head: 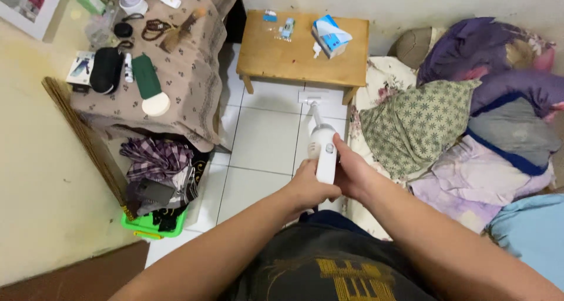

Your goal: Vacuuming the floor in a room using a handheld vacuum cleaner.

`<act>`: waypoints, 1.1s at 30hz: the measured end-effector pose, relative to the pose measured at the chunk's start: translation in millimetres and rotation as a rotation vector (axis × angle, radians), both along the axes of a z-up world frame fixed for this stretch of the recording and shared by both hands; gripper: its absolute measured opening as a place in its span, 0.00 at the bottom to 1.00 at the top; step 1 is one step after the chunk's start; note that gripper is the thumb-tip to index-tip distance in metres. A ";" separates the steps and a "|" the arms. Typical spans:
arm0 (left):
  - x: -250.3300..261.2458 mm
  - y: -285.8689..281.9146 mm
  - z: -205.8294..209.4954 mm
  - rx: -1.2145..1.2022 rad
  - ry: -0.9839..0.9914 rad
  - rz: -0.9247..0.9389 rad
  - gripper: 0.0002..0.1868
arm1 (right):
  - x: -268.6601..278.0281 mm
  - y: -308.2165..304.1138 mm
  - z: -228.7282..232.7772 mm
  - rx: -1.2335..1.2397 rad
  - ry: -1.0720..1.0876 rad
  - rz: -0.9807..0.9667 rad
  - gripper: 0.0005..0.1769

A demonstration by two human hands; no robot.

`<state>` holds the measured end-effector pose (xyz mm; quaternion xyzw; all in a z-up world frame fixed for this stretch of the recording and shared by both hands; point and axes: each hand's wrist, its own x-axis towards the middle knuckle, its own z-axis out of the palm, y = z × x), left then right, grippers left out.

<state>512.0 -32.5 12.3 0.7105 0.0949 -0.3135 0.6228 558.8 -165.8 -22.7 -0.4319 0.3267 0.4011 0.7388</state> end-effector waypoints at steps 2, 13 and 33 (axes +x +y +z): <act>-2.2 0.3 -13.9 -0.059 0.015 0.001 0.20 | -0.6 -0.4 -9.2 0.023 0.017 0.042 0.39; -68.6 57.8 -33.4 -0.276 0.037 -0.101 0.18 | -77.4 55.7 -8.4 -0.181 -0.073 -0.079 0.34; -210.0 167.5 93.7 -0.375 0.231 -0.299 0.38 | -255.8 140.9 79.7 -0.041 -0.036 -0.144 0.28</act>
